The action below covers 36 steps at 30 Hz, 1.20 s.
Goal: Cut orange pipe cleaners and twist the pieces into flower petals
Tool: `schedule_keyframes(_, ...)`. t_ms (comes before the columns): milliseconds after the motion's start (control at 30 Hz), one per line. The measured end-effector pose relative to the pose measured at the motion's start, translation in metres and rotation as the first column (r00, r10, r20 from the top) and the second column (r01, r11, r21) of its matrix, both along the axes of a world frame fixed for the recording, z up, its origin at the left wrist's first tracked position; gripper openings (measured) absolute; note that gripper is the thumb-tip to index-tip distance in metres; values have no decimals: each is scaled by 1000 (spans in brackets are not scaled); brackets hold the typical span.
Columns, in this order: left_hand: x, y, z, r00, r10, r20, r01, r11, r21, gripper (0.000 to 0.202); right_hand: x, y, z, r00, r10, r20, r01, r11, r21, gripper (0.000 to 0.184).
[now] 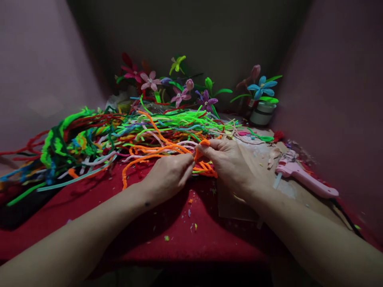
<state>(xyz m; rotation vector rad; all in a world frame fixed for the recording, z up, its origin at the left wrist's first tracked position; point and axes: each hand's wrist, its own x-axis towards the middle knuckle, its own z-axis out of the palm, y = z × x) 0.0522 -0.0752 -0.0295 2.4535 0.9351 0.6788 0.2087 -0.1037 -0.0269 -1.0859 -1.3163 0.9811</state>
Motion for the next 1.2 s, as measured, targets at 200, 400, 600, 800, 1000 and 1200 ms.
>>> schedule_keyframes(200,-12,11,9,992,118,46,-114,989,-92,23,-1,1,-1,954,-241,178,183,939,291,20)
schedule_keyframes(400,5,33,30,987,146,66,-111,922,-372,26,-9,-15,-4,814,-356,460,-132,657,742,23)
schedule_keyframes(600,76,49,35,995,-87,-47,58,896,-440,27,-11,-16,-7,735,-407,543,-260,570,779,36)
schedule_keyframes(800,129,64,15,976,-201,-81,159,917,-367,24,-6,-7,-8,729,-378,571,-253,627,737,38)
schedule_keyframes(1000,120,65,27,982,-146,-119,124,976,-178,29,-5,-3,-14,710,-414,569,-213,644,735,39)
schedule_keyframes(1200,52,56,57,996,21,-87,-32,991,-132,25,-4,-9,-5,878,-237,416,-96,765,637,39)
